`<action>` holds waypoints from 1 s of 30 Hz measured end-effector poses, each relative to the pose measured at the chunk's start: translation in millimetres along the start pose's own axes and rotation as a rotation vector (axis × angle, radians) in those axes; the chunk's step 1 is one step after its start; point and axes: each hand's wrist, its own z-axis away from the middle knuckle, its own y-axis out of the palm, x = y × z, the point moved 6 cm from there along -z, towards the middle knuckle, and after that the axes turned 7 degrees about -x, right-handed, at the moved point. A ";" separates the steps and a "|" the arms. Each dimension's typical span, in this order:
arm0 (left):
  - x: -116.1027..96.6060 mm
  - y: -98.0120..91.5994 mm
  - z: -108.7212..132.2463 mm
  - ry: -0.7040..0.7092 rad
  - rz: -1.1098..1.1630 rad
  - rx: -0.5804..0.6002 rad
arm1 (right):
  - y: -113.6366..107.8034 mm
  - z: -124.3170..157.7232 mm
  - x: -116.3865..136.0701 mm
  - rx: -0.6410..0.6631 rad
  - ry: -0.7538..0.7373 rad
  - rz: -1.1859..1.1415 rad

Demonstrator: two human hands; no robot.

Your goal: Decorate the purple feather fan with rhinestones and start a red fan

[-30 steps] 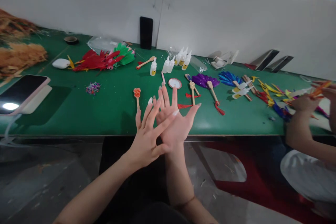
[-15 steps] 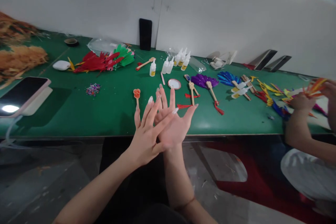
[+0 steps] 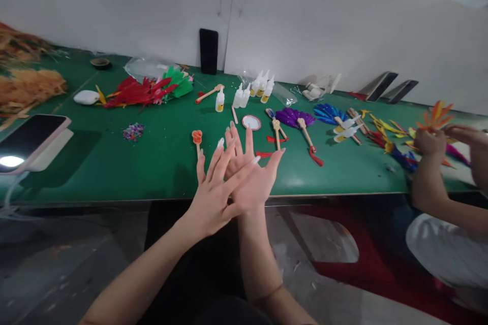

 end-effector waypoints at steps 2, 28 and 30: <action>-2.1 2.6 13.2 0.022 0.004 0.017 | -2.3 -3.7 8.1 -0.014 -0.038 0.000; 2.8 -1.2 5.4 0.001 -0.020 -0.083 | -2.8 7.5 -0.3 0.017 0.050 0.028; -1.1 2.0 7.1 0.023 0.015 -0.040 | -3.7 6.6 4.2 0.016 0.036 0.023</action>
